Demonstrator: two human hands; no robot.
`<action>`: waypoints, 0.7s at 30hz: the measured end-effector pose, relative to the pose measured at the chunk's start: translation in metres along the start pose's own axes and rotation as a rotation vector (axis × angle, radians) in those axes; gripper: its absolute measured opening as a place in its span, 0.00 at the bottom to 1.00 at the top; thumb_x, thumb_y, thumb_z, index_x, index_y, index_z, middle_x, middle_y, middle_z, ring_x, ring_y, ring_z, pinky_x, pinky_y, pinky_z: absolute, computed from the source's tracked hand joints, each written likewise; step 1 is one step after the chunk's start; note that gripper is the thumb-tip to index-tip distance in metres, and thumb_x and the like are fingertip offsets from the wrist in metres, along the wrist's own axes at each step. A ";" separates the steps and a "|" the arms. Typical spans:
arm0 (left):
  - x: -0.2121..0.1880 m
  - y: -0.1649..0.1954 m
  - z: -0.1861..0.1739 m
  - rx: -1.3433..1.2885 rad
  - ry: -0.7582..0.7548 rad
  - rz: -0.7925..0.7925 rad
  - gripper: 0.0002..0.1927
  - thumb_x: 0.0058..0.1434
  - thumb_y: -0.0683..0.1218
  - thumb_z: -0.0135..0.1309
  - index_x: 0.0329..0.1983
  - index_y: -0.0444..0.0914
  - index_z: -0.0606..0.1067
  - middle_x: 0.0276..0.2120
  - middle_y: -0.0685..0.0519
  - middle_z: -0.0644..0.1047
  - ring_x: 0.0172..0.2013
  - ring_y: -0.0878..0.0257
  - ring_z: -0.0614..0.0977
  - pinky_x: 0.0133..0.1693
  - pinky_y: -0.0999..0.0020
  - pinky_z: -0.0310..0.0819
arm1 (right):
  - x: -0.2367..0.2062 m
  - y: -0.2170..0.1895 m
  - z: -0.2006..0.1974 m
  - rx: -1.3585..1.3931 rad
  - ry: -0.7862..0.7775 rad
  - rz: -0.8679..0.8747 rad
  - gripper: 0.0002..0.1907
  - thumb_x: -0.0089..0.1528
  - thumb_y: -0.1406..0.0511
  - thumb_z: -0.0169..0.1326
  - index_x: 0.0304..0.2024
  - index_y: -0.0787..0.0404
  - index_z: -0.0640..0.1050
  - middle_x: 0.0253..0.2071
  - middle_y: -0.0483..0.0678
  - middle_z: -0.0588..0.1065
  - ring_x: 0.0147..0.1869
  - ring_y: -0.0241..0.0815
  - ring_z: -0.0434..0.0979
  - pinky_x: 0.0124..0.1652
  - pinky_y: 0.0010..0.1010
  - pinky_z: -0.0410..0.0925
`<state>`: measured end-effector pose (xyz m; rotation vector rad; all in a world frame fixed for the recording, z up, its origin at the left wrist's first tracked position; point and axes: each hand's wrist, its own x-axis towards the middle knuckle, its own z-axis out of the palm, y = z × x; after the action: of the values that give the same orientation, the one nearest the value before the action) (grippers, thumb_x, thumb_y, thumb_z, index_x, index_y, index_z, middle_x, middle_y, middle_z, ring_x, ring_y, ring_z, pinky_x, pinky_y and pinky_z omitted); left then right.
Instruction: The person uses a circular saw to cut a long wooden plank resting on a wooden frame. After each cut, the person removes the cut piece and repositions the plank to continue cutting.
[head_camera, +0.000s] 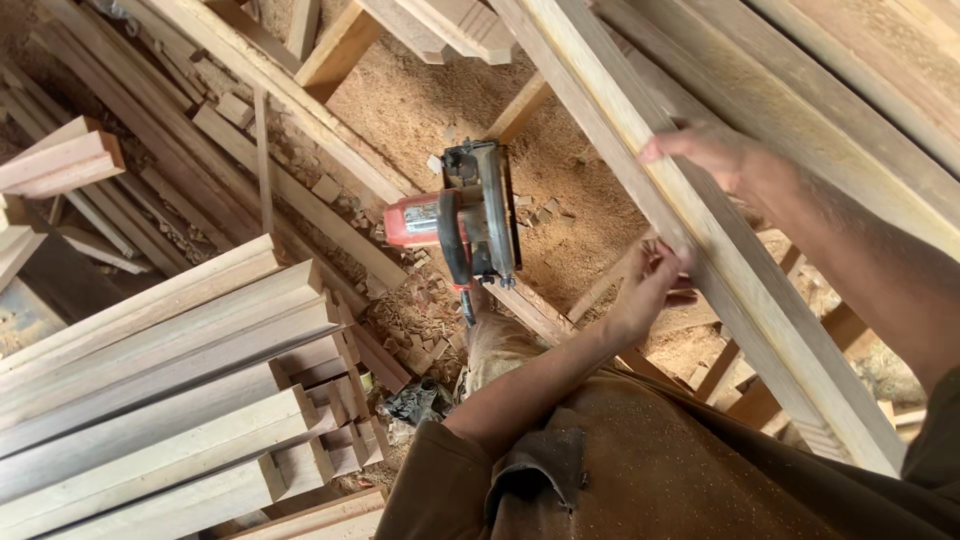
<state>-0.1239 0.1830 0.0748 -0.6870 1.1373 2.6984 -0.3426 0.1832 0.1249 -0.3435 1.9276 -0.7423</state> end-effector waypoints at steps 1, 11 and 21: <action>0.007 0.004 -0.004 -0.056 0.056 0.009 0.31 0.66 0.67 0.43 0.56 0.40 0.57 0.54 0.35 0.74 0.53 0.42 0.80 0.53 0.44 0.78 | 0.012 -0.016 0.002 -0.025 0.009 -0.021 0.32 0.55 0.55 0.62 0.54 0.72 0.79 0.80 0.53 0.48 0.84 0.58 0.40 0.72 0.68 0.36; 0.063 0.063 -0.032 -0.388 0.125 0.087 0.57 0.59 0.81 0.35 0.73 0.32 0.50 0.60 0.23 0.61 0.59 0.32 0.70 0.52 0.27 0.70 | 0.016 -0.088 0.032 0.004 0.183 -0.295 0.46 0.56 0.52 0.61 0.73 0.53 0.58 0.65 0.55 0.69 0.68 0.54 0.72 0.59 0.56 0.69; 0.121 0.169 -0.106 -0.549 0.264 0.417 0.67 0.47 0.84 0.35 0.77 0.38 0.35 0.67 0.25 0.48 0.68 0.27 0.52 0.51 0.18 0.59 | -0.151 0.172 -0.011 0.402 -0.082 0.246 0.43 0.65 0.40 0.38 0.76 0.54 0.55 0.67 0.66 0.71 0.69 0.71 0.72 0.64 0.68 0.64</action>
<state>-0.2428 -0.0174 0.0638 -0.9965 0.6172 3.4101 -0.2690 0.3996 0.1268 0.1079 1.6572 -0.9110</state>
